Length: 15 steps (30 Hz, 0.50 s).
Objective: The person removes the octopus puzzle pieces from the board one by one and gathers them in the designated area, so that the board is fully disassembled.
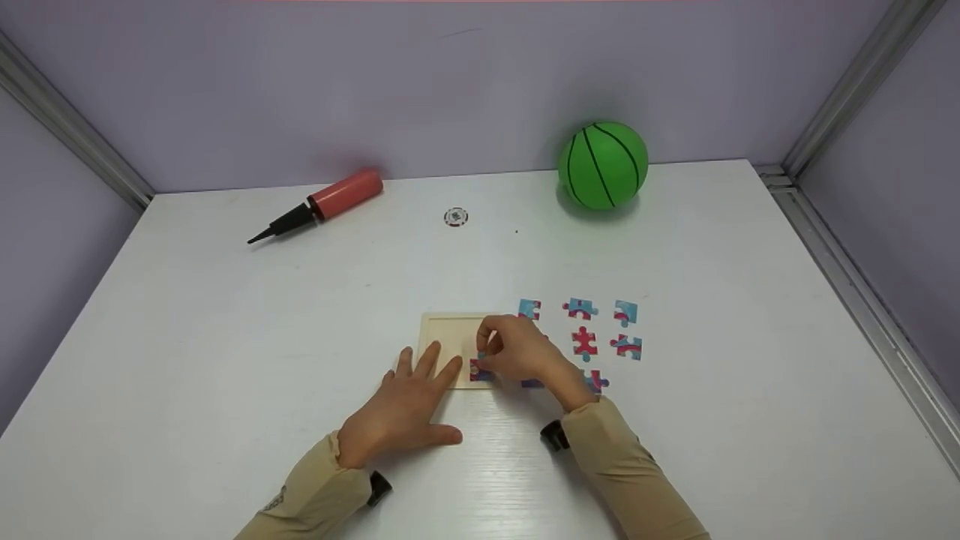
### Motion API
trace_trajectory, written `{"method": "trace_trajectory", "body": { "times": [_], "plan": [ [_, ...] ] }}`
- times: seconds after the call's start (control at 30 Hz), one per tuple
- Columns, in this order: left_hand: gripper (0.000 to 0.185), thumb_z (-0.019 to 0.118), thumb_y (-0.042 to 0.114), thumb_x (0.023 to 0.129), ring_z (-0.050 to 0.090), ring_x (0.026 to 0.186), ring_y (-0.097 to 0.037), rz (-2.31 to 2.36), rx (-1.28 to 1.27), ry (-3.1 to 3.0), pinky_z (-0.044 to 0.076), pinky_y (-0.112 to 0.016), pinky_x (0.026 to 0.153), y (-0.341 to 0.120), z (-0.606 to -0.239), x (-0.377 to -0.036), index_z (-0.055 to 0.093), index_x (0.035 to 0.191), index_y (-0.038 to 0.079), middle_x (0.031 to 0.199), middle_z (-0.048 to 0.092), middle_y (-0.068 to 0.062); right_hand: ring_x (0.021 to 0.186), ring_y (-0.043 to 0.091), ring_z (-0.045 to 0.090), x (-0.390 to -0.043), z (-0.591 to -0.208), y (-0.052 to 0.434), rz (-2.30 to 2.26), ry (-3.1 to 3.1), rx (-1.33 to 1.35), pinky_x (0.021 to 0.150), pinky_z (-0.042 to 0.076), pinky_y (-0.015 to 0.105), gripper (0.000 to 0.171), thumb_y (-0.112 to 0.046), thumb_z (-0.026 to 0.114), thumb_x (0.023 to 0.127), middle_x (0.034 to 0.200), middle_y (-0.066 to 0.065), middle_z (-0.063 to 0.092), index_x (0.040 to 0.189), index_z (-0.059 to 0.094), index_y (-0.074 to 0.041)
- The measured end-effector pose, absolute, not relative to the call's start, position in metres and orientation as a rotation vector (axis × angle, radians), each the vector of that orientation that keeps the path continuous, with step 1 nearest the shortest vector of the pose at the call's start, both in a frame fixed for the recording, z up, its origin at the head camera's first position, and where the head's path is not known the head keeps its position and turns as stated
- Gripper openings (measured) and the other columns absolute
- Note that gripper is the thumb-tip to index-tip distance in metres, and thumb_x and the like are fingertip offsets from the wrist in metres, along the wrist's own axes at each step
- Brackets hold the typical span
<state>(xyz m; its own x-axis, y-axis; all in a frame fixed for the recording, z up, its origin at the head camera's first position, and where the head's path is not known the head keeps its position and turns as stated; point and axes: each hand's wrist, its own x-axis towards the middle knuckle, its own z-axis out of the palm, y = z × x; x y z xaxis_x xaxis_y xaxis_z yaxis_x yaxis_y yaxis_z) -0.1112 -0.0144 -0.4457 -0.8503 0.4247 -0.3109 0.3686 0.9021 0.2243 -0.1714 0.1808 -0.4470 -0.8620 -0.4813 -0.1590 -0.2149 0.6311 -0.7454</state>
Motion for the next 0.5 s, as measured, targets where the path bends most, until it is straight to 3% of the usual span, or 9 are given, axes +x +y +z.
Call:
{"method": "trace_trajectory", "body": {
  "times": [0.5],
  "plan": [
    [0.093,0.071,0.054,0.080,0.018,0.137,-0.054,0.243,0.581,2.692,0.031,-0.062,0.102,-0.0143,-0.4458,-0.1105,0.029,0.152,0.013,0.156,0.018,-0.023,0.066,0.015,0.054,-0.1729,-0.4452,0.1868,-1.260,2.404,-0.503,0.056,0.043,0.028,0.017,-0.010,0.072,0.086,0.074,0.003,0.060,0.089,0.057,-0.004]
  ]
}}
